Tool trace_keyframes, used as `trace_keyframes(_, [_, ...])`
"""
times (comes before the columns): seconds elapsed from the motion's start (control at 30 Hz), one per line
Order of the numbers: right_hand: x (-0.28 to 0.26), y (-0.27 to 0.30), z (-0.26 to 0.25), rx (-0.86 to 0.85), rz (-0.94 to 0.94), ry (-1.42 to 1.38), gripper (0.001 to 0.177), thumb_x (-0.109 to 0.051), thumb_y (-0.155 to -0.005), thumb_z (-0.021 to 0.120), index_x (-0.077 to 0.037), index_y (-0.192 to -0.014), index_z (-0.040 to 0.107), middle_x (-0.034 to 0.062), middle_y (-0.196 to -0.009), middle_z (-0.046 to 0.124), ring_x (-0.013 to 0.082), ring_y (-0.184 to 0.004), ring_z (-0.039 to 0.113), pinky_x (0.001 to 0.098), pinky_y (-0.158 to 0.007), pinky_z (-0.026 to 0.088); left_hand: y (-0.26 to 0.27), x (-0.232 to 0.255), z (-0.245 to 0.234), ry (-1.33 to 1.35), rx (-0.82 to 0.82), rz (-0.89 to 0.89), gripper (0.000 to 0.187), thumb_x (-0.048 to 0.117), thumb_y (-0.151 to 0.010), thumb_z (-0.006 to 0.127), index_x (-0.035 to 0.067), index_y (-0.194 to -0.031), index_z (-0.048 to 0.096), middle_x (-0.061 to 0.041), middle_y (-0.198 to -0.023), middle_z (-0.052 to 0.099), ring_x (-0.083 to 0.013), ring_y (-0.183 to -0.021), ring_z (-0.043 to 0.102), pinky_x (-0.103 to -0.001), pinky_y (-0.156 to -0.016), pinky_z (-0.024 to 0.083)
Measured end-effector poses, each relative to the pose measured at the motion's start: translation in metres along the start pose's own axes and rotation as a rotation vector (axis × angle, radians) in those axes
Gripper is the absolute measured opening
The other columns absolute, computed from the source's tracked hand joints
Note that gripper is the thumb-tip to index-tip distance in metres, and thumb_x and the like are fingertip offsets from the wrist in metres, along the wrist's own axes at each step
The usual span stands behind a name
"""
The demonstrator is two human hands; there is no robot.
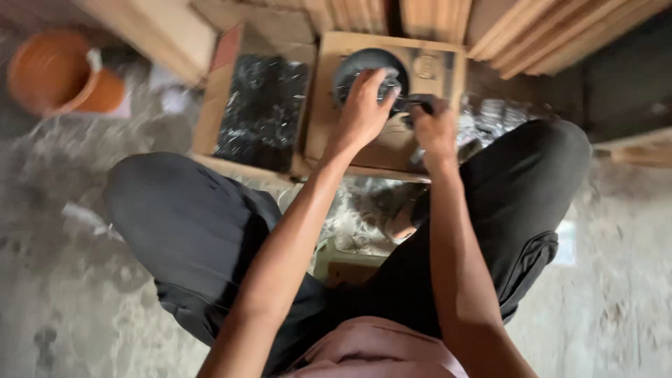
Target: The person transfers nails from a cardboard box into a plastic bag by hand and then seals the bag.
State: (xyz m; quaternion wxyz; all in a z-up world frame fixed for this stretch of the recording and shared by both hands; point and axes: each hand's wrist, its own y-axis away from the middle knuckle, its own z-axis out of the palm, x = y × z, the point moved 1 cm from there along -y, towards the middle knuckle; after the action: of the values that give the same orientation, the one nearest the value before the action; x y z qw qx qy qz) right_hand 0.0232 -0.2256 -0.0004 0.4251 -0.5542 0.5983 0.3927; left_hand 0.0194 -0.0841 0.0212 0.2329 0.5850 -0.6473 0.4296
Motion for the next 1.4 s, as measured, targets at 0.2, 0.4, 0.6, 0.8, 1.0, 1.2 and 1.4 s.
trace_keyframes(0.2, [0.033,0.018,-0.021,-0.100,-0.020,0.104,0.026,-0.008,-0.072,0.056,-0.005,-0.096,0.066,0.0018,-0.086,0.067,0.0088,-0.077,0.056,0.0248,-0.067,0.044,-0.008,0.025,0.055,0.148,-0.045,0.091,0.022,0.013,-0.078,0.055,0.010,-0.099,0.060,-0.011,-0.093,0.062,-0.0266,-0.091,0.055,-0.033,-0.082,0.042])
trace_keyframes(0.4, [0.060,0.060,-0.043,0.041,-0.049,0.321,0.017,-0.013,-0.074,0.052,0.000,-0.080,0.060,0.0151,-0.071,0.063,0.0105,-0.068,0.045,0.0415,-0.056,0.041,-0.003,0.053,0.135,0.298,-0.193,0.125,0.017,0.015,-0.078,0.056,0.012,-0.094,0.061,-0.014,-0.086,0.059,-0.0302,-0.084,0.061,-0.034,-0.081,0.044])
trace_keyframes(0.6, [0.115,0.113,-0.075,-0.027,0.095,0.390,0.016,-0.013,-0.076,0.050,0.002,-0.072,0.051,0.0113,-0.060,0.051,0.0128,-0.065,0.032,0.0438,-0.053,0.031,0.037,0.088,0.182,0.369,-0.494,0.036,0.025,0.021,-0.084,0.052,0.007,-0.102,0.061,-0.014,-0.100,0.063,-0.0276,-0.093,0.059,-0.035,-0.076,0.048])
trace_keyframes(0.8, [0.173,0.129,-0.107,0.101,0.644,0.330,0.028,-0.027,-0.075,0.053,-0.013,-0.094,0.068,0.0126,-0.082,0.067,0.0357,-0.084,0.062,0.0486,-0.071,0.047,0.073,0.050,0.251,0.314,-0.557,0.114,0.015,0.013,-0.078,0.060,0.011,-0.092,0.064,-0.014,-0.082,0.064,-0.0326,-0.087,0.062,-0.039,-0.079,0.049])
trace_keyframes(1.0, [0.269,0.102,-0.133,0.339,0.913,0.164,0.033,-0.037,-0.077,0.058,-0.016,-0.101,0.066,0.0105,-0.085,0.068,0.0329,-0.089,0.063,0.0453,-0.080,0.049,0.079,0.021,0.302,0.119,-0.816,0.036,0.017,0.015,-0.083,0.054,0.006,-0.096,0.062,-0.018,-0.090,0.061,-0.0369,-0.091,0.059,-0.044,-0.083,0.047])
trace_keyframes(1.2, [0.318,0.092,-0.166,0.665,1.004,0.156,0.028,-0.028,-0.081,0.060,-0.012,-0.103,0.064,0.0155,-0.091,0.067,0.0327,-0.095,0.062,0.0445,-0.082,0.048,0.081,-0.009,0.349,-0.142,-1.049,0.159,0.021,0.007,-0.084,0.051,0.003,-0.102,0.061,-0.018,-0.100,0.060,-0.0342,-0.094,0.060,-0.043,-0.078,0.051])
trace_keyframes(1.4, [0.342,0.054,-0.189,0.769,0.741,0.373,0.022,-0.020,-0.080,0.060,-0.009,-0.098,0.061,0.0146,-0.083,0.063,0.0375,-0.084,0.061,0.0470,-0.076,0.047,0.079,-0.021,0.370,-0.269,-1.141,0.478,0.037,-0.002,-0.080,0.053,-0.003,-0.116,0.055,-0.026,-0.125,0.044,-0.0379,-0.111,0.048,-0.042,-0.079,0.050])
